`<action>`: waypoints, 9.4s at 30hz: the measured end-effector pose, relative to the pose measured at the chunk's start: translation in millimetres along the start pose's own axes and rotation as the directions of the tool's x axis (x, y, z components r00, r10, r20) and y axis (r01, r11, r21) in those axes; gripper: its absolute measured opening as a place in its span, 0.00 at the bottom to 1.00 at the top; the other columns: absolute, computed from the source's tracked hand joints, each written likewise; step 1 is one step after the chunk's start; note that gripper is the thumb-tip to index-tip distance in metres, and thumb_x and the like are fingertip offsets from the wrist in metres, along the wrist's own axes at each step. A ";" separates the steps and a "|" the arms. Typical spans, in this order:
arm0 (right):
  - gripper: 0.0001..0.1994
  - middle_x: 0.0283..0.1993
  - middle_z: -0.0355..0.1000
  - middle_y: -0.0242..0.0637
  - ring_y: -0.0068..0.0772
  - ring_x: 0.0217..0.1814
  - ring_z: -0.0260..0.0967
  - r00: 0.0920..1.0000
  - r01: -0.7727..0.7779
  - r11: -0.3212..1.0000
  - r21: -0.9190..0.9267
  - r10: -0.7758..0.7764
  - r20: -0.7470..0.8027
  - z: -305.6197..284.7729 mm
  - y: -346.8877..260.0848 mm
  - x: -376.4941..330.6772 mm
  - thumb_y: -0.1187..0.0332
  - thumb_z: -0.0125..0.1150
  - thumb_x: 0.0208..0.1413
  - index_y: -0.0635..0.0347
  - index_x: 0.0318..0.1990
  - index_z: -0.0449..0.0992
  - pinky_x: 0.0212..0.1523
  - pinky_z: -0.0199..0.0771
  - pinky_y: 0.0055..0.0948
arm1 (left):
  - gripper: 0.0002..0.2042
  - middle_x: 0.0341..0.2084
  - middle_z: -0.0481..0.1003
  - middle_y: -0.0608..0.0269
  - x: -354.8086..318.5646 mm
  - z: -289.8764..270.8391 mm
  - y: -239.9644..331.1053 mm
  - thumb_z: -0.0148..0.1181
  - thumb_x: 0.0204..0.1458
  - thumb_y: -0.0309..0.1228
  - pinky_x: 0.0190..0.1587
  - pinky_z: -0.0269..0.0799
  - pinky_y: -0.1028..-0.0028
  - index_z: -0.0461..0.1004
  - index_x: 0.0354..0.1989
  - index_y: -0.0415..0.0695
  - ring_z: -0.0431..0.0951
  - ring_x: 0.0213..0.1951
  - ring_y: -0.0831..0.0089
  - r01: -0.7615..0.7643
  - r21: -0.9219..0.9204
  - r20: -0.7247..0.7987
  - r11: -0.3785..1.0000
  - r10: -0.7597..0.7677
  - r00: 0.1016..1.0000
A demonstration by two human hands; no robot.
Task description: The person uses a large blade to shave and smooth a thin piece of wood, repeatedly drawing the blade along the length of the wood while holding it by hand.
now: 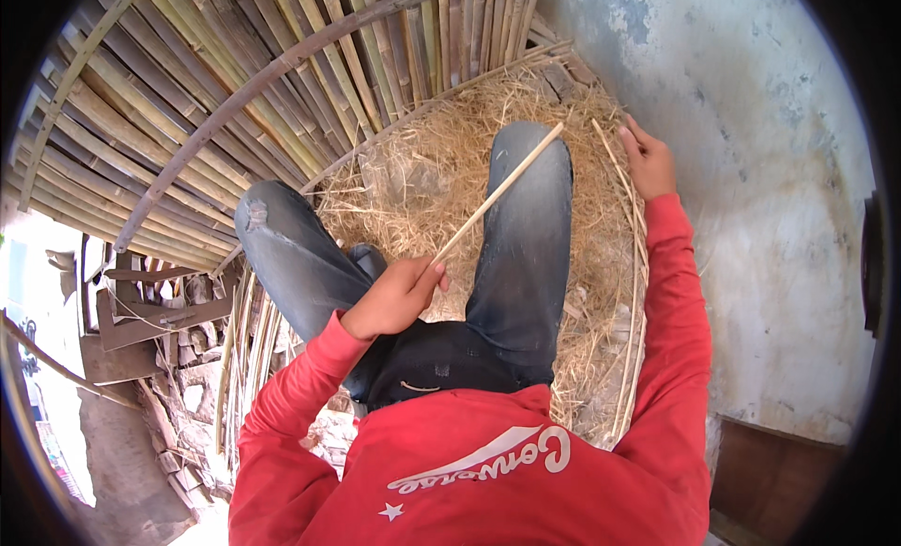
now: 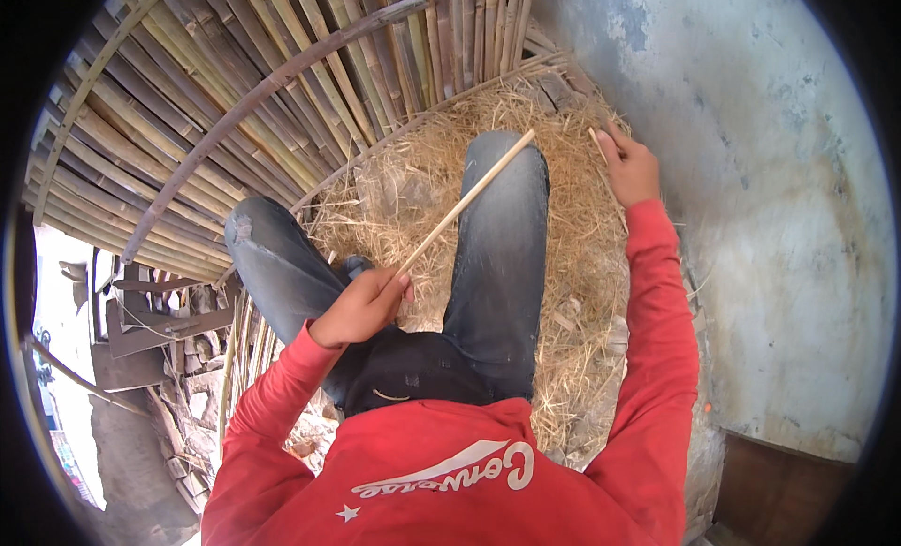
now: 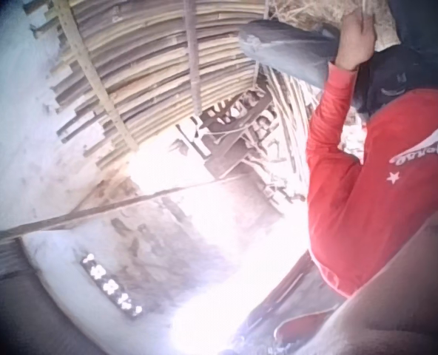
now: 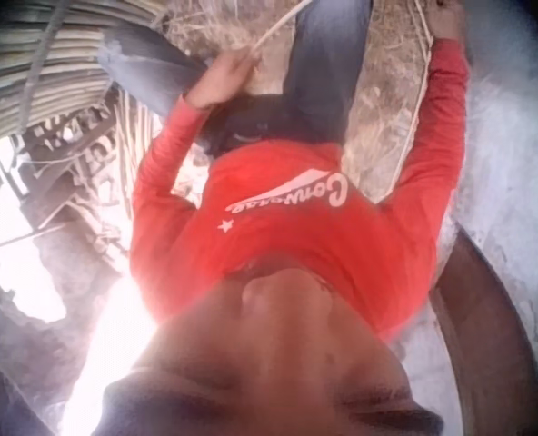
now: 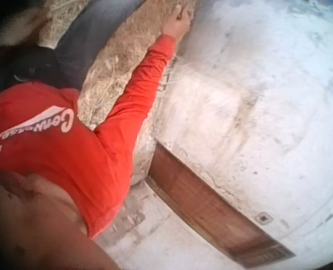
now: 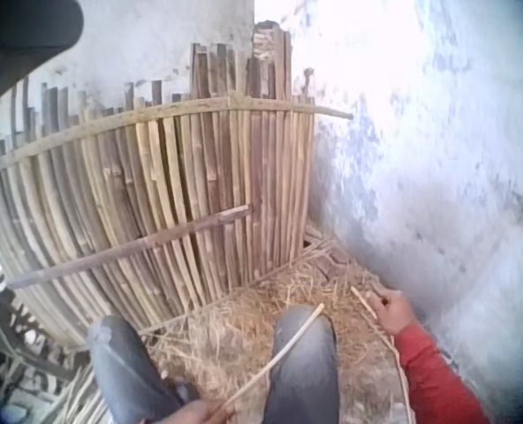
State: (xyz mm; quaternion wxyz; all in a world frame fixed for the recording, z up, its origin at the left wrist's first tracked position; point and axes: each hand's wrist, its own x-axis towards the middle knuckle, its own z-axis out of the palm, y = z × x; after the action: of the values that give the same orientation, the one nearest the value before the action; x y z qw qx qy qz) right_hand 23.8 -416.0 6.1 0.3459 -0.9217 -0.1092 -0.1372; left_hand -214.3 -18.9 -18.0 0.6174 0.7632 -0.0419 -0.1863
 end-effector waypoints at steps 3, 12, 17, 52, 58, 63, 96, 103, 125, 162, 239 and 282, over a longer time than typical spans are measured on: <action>0.24 0.30 0.72 0.29 0.26 0.26 0.70 0.981 -0.193 0.900 0.390 0.163 0.107 -2.7 -5.6 -7.1 0.60 0.66 0.65 0.61 0.64 0.75 0.26 0.73 0.30 | 0.22 0.16 0.67 0.66 -13.0 -9.0 -1.8 0.45 0.75 0.41 0.28 0.65 0.70 0.76 0.33 0.38 0.67 0.21 0.78 0.015 0.026 -0.031 1.000 -0.015 0.999; 0.22 0.52 0.76 0.44 0.22 0.28 0.66 0.830 -0.556 0.160 0.816 0.164 0.533 -16.0 -76.3 -92.3 0.68 0.52 0.71 0.58 0.70 0.62 0.28 0.80 0.25 | 0.27 0.14 0.63 0.70 4.9 3.7 -9.1 0.37 0.77 0.45 0.26 0.61 0.72 0.76 0.32 0.39 0.62 0.19 0.80 -0.009 0.063 -0.111 0.998 0.016 0.994; 0.30 0.36 0.78 0.41 0.23 0.21 0.67 0.838 -0.519 0.532 0.669 0.162 0.521 -12.5 -102.1 -103.5 0.69 0.50 0.72 0.47 0.80 0.55 0.24 0.76 0.26 | 0.27 0.14 0.63 0.70 15.6 6.3 -6.1 0.39 0.77 0.45 0.27 0.62 0.72 0.75 0.31 0.39 0.63 0.20 0.81 -0.074 0.132 -0.115 0.988 0.090 0.989; 0.32 0.20 0.72 0.49 0.54 0.24 0.74 0.944 -0.081 0.986 -0.145 0.123 0.306 10.2 -84.0 -115.1 0.37 0.62 0.63 0.66 0.38 0.83 0.29 0.71 0.45 | 0.32 0.17 0.68 0.61 39.5 42.1 -0.4 0.43 0.74 0.53 0.33 0.69 0.63 0.73 0.28 0.35 0.69 0.24 0.69 0.098 -0.070 -0.076 0.993 -0.103 0.992; 0.33 0.22 0.73 0.51 0.57 0.27 0.77 0.895 0.220 0.948 -0.229 -0.103 0.433 8.0 -101.8 -134.8 0.35 0.63 0.61 0.64 0.38 0.82 0.31 0.75 0.49 | 0.27 0.12 0.57 0.75 39.3 44.5 -5.0 0.42 0.75 0.53 0.16 0.50 0.77 0.62 0.23 0.49 0.55 0.13 0.85 0.043 -0.165 -0.067 0.985 -0.055 0.996; 0.33 0.20 0.71 0.49 0.57 0.25 0.74 0.958 0.071 0.976 -0.205 -0.010 0.285 6.5 -75.2 -102.5 0.35 0.62 0.62 0.64 0.32 0.81 0.27 0.69 0.49 | 0.27 0.12 0.58 0.75 38.8 40.9 0.1 0.42 0.75 0.53 0.15 0.50 0.77 0.63 0.24 0.48 0.55 0.13 0.84 0.086 -0.198 -0.031 0.976 -0.094 0.995; 0.32 0.20 0.74 0.48 0.56 0.26 0.76 0.930 0.160 0.943 -0.293 -0.045 0.365 9.8 -95.5 -74.8 0.35 0.64 0.59 0.62 0.35 0.83 0.30 0.74 0.48 | 0.28 0.13 0.60 0.73 38.1 27.2 1.9 0.41 0.76 0.49 0.21 0.57 0.75 0.64 0.23 0.45 0.58 0.16 0.81 -0.047 -0.054 -0.064 0.997 0.043 0.997; 0.34 0.24 0.77 0.49 0.53 0.27 0.78 0.955 0.013 0.974 -0.226 0.055 0.292 12.2 -100.9 -60.9 0.34 0.61 0.61 0.63 0.38 0.84 0.32 0.75 0.47 | 0.27 0.13 0.60 0.74 37.4 22.5 1.5 0.41 0.76 0.49 0.20 0.57 0.75 0.64 0.24 0.45 0.60 0.15 0.82 -0.044 -0.055 -0.075 0.998 0.040 0.996; 0.31 0.20 0.72 0.48 0.54 0.25 0.74 0.932 0.038 0.963 -0.267 0.062 0.356 1.6 -98.1 -71.2 0.36 0.63 0.62 0.63 0.33 0.82 0.30 0.71 0.48 | 0.25 0.13 0.60 0.74 31.8 18.1 0.5 0.42 0.76 0.49 0.17 0.54 0.76 0.64 0.26 0.47 0.57 0.13 0.83 0.010 -0.118 -0.031 0.993 -0.013 0.999; 0.33 0.21 0.73 0.46 0.48 0.23 0.73 0.973 -0.070 0.978 -0.197 0.111 0.204 -3.9 -73.4 -71.6 0.35 0.63 0.61 0.64 0.36 0.84 0.27 0.69 0.44 | 0.25 0.15 0.62 0.71 11.0 11.1 -13.6 0.46 0.75 0.43 0.24 0.60 0.70 0.66 0.24 0.41 0.60 0.20 0.80 -0.053 0.104 -0.143 0.993 0.068 0.987; 0.34 0.21 0.73 0.49 0.51 0.25 0.76 0.952 0.080 0.979 -0.189 -0.019 0.306 8.1 -92.5 -90.8 0.34 0.60 0.62 0.65 0.39 0.84 0.29 0.72 0.45 | 0.23 0.11 0.55 0.72 29.4 1.5 6.1 0.40 0.76 0.48 0.16 0.48 0.74 0.62 0.27 0.48 0.53 0.12 0.80 0.210 -0.365 0.138 0.907 -0.171 0.976; 0.32 0.18 0.69 0.31 0.27 0.20 0.66 0.990 -0.118 0.978 0.171 0.128 -0.051 66.0 -93.4 -45.6 0.40 0.86 0.38 0.65 0.27 0.80 0.25 0.69 0.33 | 0.23 0.17 0.64 0.58 17.1 6.0 -1.1 0.47 0.75 0.38 0.31 0.65 0.63 0.68 0.26 0.35 0.62 0.23 0.69 -0.098 0.269 -0.117 0.958 0.134 0.984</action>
State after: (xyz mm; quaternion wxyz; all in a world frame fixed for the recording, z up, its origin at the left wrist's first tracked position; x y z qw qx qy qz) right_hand -34.9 -308.0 0.1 0.4333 -0.8897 -0.0524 -0.1340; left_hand -200.6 -29.2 -24.1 0.5223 0.8451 -0.0695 -0.0909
